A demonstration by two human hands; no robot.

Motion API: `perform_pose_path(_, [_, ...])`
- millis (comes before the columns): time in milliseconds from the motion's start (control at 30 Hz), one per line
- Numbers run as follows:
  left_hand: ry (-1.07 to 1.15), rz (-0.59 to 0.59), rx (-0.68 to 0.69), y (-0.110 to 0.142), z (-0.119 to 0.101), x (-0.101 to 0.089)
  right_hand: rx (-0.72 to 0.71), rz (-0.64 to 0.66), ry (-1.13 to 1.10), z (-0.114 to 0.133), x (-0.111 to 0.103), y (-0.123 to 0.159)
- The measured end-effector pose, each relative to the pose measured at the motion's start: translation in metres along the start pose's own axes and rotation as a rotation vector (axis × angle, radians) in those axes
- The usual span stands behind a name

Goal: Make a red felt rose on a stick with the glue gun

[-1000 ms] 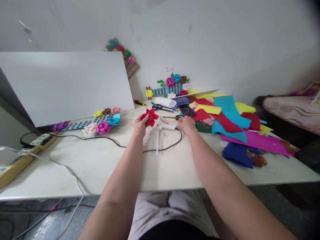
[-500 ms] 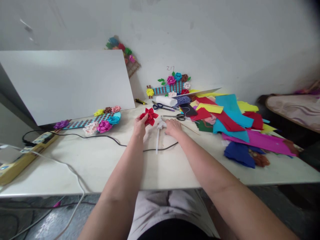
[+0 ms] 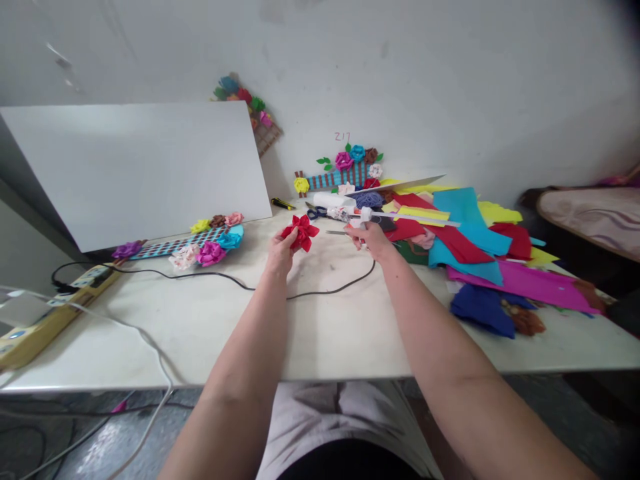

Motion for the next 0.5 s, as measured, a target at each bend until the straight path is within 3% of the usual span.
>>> perform_pose_path(100, [0.006,-0.003,-0.005,-0.001,0.001,-0.002,-0.001,0.129,-0.160,0.010,0.009,0.007])
perform_pose_path(200, [0.005,-0.007,-0.014,-0.001,0.002,-0.003,-0.023,0.211,-0.149,0.019,0.016,0.014])
perform_pose_path(500, [0.010,-0.029,-0.031,-0.001,0.002,-0.004,-0.107,0.289,-0.033,0.027,0.028,0.020])
Point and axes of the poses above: each hand's wrist, its own y-axis away from the middle knuckle, its own x-axis out of the palm, z = x × y, the point moved 10 cm from there along -y, towards the middle knuckle, and after that the axes turned 15 degrees about -z, right-handed, at the moved point
